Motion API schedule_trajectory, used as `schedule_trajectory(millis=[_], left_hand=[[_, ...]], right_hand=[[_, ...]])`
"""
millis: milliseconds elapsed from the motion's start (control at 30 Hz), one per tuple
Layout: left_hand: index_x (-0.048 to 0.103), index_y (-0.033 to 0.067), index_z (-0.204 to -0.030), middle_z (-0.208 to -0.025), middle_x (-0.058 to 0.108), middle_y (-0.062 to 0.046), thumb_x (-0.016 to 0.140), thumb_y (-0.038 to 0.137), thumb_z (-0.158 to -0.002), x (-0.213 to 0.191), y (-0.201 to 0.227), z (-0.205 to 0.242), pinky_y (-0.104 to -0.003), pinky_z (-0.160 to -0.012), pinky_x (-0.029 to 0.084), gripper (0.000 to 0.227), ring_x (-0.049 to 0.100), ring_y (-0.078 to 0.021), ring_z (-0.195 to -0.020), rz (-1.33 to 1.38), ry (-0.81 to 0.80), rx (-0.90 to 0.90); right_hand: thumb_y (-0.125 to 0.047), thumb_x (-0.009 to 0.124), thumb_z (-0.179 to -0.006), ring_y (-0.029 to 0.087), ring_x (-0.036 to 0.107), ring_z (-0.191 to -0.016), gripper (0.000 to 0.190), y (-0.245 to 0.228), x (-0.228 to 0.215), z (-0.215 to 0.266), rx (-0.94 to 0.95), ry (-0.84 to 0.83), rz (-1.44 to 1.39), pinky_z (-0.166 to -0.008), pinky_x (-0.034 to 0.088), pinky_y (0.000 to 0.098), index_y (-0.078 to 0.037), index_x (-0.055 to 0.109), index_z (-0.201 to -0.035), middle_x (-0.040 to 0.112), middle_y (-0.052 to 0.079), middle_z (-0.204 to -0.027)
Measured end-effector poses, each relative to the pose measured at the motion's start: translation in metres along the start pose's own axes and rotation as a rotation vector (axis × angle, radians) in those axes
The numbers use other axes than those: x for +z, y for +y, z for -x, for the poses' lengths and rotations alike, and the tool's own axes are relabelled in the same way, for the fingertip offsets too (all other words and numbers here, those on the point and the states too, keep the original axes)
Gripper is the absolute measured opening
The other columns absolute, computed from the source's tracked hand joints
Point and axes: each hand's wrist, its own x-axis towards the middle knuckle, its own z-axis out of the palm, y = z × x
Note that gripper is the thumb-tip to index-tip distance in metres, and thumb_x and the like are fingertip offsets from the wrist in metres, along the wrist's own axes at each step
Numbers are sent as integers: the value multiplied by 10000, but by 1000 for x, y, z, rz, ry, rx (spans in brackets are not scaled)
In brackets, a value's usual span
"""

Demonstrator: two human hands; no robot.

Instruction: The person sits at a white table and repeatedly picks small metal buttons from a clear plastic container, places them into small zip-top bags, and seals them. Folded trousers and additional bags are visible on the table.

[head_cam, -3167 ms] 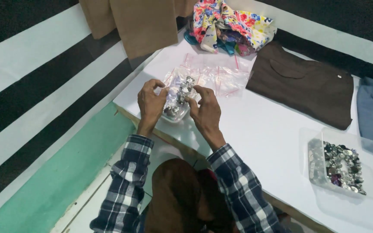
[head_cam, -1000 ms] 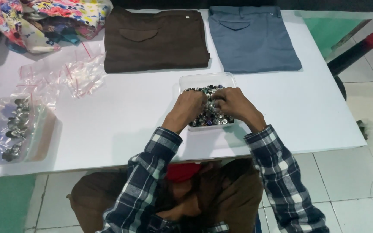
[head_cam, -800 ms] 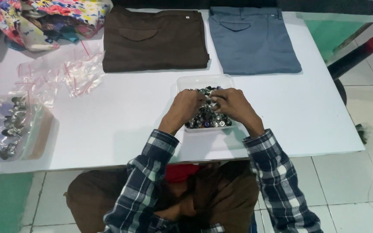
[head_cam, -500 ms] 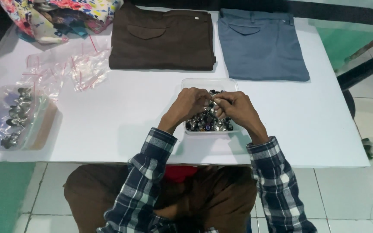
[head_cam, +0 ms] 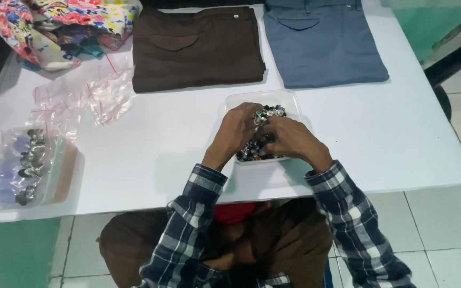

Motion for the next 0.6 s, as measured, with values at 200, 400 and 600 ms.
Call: schedule_trajectory(millis=[200, 400, 600], left_hand=[[595, 65, -1284, -1255, 621, -209, 554, -128, -867, -14, 31, 20, -448, -835, 618, 462, 705, -387, -994, -61, 69, 91], [571, 163, -1310, -1205, 640, -102, 526, -49, -930, -2, 14, 16, -392, -808, 633, 437, 726, -304, -954, -193, 44, 111], [671, 149, -1168, -942, 718, -55, 647, 41, -879, -25, 49, 19, -357, -748, 619, 310, 738, -230, -807, -354, -94, 100]], right_hand=[[-33, 639, -842, 440, 705, -987, 297, 26, 23, -27, -11, 180, 158, -823, 582, 488, 19, 741, -1116, 697, 222, -1059], [-90, 673, -898, 422, 705, -1039, 284, 1, -10, -12, 57, 247, -88, -907, 559, 471, -68, 772, -1164, 763, 219, -1041], [-147, 690, -921, 397, 711, -999, 200, 14, -11, -10, 74, 326, -73, -866, 565, 455, -116, 773, -1099, 768, 170, -985]])
